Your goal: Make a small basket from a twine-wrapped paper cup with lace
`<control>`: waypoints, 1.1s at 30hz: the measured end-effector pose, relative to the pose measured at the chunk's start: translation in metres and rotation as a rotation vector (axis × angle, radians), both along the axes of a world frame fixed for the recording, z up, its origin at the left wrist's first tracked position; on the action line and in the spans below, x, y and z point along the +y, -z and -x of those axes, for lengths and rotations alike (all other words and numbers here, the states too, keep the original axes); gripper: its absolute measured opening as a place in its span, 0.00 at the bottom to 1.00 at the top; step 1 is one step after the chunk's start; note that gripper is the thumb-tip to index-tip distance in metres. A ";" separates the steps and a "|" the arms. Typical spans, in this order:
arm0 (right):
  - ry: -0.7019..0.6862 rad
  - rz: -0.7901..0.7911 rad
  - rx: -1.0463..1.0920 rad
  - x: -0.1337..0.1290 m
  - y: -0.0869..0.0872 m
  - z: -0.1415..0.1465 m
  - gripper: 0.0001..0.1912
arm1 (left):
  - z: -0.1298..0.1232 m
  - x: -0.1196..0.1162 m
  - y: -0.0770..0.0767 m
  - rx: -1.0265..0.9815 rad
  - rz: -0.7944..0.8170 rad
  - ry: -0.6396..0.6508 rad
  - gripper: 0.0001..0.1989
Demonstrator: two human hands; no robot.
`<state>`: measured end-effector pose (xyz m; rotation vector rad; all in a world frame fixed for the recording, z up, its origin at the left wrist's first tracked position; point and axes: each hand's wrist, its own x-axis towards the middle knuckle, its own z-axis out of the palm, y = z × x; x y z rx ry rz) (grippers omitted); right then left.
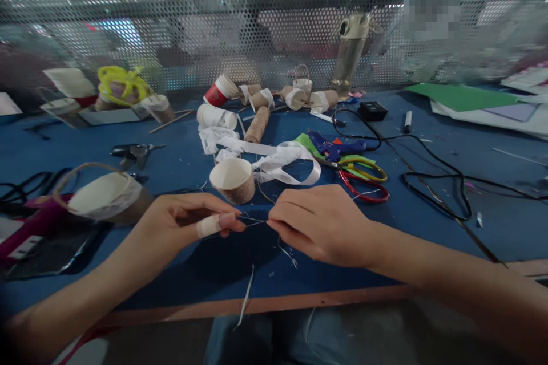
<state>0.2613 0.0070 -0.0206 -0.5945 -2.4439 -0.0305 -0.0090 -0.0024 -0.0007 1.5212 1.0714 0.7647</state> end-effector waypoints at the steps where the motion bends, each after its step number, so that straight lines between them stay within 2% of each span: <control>1: -0.006 0.024 0.000 0.002 -0.002 0.000 0.05 | 0.001 0.001 -0.001 -0.004 0.000 -0.012 0.08; 6: 0.023 0.177 -0.027 0.008 -0.019 0.007 0.05 | 0.005 0.003 -0.008 -0.032 -0.009 -0.065 0.09; 9: 0.053 0.189 -0.009 0.010 -0.023 0.012 0.05 | 0.008 0.003 -0.010 -0.055 -0.027 -0.086 0.09; 17: 0.017 0.160 -0.006 0.013 -0.004 0.010 0.05 | 0.006 0.004 -0.010 0.001 -0.052 -0.077 0.03; 26: 0.106 0.097 0.079 0.011 -0.011 0.006 0.07 | 0.014 0.008 -0.005 0.079 -0.072 -0.003 0.03; 30: 0.125 0.129 0.064 0.011 -0.010 0.002 0.07 | 0.018 0.006 -0.007 0.245 -0.218 -0.038 0.06; 33: 0.126 0.154 0.057 0.012 -0.009 0.000 0.07 | 0.019 0.004 -0.010 0.297 -0.454 -0.009 0.05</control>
